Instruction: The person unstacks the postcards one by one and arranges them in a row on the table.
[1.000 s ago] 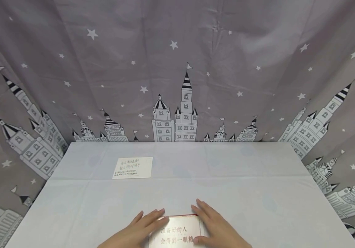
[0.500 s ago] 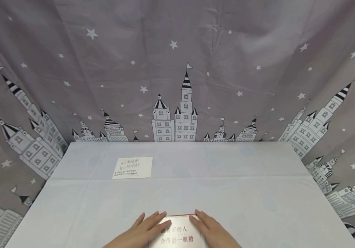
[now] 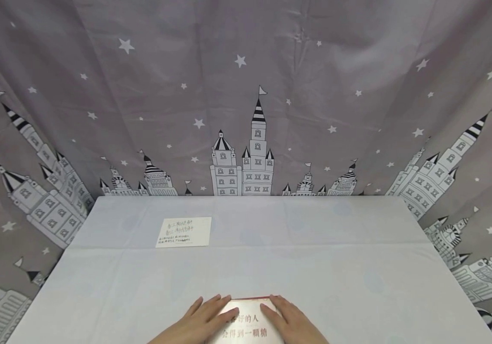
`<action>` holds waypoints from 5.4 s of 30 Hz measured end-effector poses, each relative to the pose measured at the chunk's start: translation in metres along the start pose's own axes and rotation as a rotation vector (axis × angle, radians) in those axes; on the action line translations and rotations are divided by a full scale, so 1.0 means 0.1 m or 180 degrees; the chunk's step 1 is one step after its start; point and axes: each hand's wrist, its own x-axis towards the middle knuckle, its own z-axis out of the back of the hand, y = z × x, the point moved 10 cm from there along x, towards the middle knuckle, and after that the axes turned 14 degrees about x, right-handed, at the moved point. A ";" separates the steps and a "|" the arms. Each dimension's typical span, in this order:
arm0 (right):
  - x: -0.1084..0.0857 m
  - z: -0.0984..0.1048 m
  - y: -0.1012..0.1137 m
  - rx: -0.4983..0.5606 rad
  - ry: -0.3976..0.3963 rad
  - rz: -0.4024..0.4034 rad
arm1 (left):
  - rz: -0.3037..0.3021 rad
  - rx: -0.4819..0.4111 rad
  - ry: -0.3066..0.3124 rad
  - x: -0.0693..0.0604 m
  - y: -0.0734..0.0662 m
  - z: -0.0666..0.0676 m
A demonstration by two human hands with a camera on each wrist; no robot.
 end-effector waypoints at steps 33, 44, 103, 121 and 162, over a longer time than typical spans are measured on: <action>0.16 0.03 0.04 -0.0015 0.0339 -0.0036 | 0.0124 -0.0153 -0.0055 0.03 0.07 0.17; 0.31 0.11 -0.05 0.0178 0.0509 -0.0287 | 0.0170 -0.0136 -0.0069 0.07 0.18 0.26; 1.12 0.04 -0.71 0.0257 0.0894 -0.0444 | 0.0497 0.0027 -0.0087 0.69 1.04 0.27; 1.32 -0.03 -0.87 0.0299 0.0921 -0.0486 | 0.0655 0.0048 0.0000 0.82 1.30 0.23; 1.70 -0.11 -1.21 0.0295 0.1040 -0.0784 | 0.0707 0.0199 0.0131 1.08 1.64 0.28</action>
